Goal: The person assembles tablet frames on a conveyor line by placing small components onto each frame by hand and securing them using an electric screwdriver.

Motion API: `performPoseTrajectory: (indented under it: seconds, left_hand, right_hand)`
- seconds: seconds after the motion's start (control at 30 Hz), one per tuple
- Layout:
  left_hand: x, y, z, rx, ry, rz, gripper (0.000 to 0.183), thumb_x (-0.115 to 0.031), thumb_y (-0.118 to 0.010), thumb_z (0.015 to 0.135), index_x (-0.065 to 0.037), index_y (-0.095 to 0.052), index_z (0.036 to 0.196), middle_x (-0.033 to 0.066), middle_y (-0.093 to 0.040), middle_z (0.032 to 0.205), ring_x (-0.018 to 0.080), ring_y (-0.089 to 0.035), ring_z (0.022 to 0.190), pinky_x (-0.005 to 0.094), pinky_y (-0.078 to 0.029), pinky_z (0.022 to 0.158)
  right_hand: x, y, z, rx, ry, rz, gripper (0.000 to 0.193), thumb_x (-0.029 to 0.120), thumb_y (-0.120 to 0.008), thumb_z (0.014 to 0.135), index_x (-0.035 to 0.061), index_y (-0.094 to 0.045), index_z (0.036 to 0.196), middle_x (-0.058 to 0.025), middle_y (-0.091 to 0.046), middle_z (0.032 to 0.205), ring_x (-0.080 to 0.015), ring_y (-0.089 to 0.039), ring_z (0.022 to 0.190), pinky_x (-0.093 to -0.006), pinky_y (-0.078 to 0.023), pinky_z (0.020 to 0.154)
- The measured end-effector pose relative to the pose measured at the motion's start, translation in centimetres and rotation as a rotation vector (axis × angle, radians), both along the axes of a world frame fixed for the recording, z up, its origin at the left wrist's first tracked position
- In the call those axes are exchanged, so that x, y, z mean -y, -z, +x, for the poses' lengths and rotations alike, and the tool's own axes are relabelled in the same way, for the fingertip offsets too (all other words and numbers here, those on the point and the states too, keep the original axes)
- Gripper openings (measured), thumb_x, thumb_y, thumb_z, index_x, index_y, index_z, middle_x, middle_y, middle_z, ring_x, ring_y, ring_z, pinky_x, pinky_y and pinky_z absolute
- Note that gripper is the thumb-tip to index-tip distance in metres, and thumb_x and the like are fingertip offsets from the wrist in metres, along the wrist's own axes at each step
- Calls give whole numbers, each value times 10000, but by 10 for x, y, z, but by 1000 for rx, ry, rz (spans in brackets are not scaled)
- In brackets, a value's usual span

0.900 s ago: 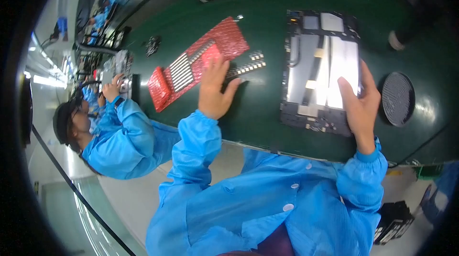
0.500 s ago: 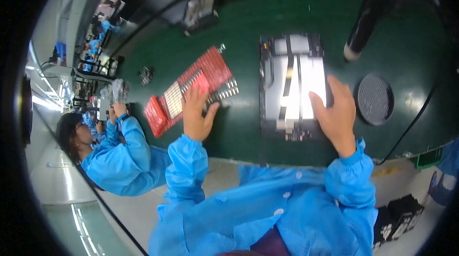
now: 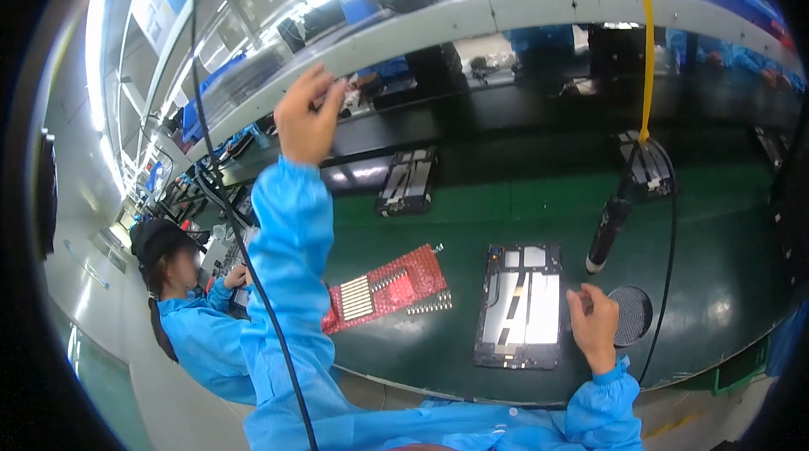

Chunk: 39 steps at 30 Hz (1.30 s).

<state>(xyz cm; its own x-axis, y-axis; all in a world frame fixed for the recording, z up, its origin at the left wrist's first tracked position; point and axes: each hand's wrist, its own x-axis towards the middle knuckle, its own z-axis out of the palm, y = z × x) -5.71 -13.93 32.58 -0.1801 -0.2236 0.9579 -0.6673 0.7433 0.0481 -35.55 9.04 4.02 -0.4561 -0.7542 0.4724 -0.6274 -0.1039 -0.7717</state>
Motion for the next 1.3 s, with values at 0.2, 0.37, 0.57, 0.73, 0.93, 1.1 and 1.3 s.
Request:
performPoseTrajectory:
  seconds: [0.2, 0.37, 0.57, 0.73, 0.93, 1.1, 1.3]
  left_hand:
    - [88, -102, -10, 225, -199, 370, 466, -438, -646, 740, -48, -669, 995, 194, -623, 1025, 345, -599, 938, 369, -441, 871]
    - [110, -113, -41, 294, -202, 727, 661, -593, -682, 661, -54, -661, 1044, 159, -556, 1194, 320, -501, 1132, 345, -349, 996]
    - [115, -119, -48, 408, -156, 919, 712, -639, -651, 665, -44, -653, 1056, 158, -600, 1112, 287, -570, 1014, 325, -381, 947]
    - [125, -114, -43, 483, -152, 661, 508, -537, -492, 850, -85, -686, 975, 198, -646, 911, 326, -614, 860, 362, -451, 815]
    - [161, -103, -9, 259, -272, -46, 213, -234, -478, 895, -71, -612, 927, 206, -617, 906, 379, -575, 896, 451, -443, 784]
    - [144, -118, 14, -377, -430, -215, 222, -182, -465, 905, -35, -618, 839, 204, -620, 778, 373, -601, 651, 416, -501, 623]
    - [83, -108, 38, -494, 255, 235, 326, -307, -502, 922, -10, -623, 868, 20, -577, 683, 87, -529, 554, 207, -431, 442]
  right_hand:
    - [-19, -5, 1, 13, 31, 39, 222, 106, -680, 755, -71, -605, 866, -125, -609, 629, -143, -566, 519, -256, -441, 484]
    - [-33, 6, -2, 18, 88, 55, 229, 113, -680, 749, -74, -607, 860, -138, -613, 639, -169, -569, 515, -268, -438, 483]
    - [-45, 12, -6, 86, 164, 55, 233, 115, -674, 752, -81, -609, 861, -150, -617, 645, -190, -569, 513, -281, -440, 491]
    - [-44, 8, -10, 150, 175, 73, 240, 112, -673, 758, -85, -606, 877, -145, -621, 655, -181, -578, 533, -282, -451, 509]
    - [-41, 9, -12, 147, 160, 97, 235, 98, -665, 762, -88, -599, 889, -148, -624, 662, -169, -583, 549, -274, -458, 533]
    - [-39, 7, -10, 126, 155, 11, 208, 77, -643, 776, -85, -590, 896, -131, -618, 653, -160, -579, 554, -268, -449, 525]
    - [-44, 0, -7, 81, 124, -49, 141, 54, -635, 774, -52, -611, 864, -120, -605, 638, -160, -572, 551, -254, -427, 506]
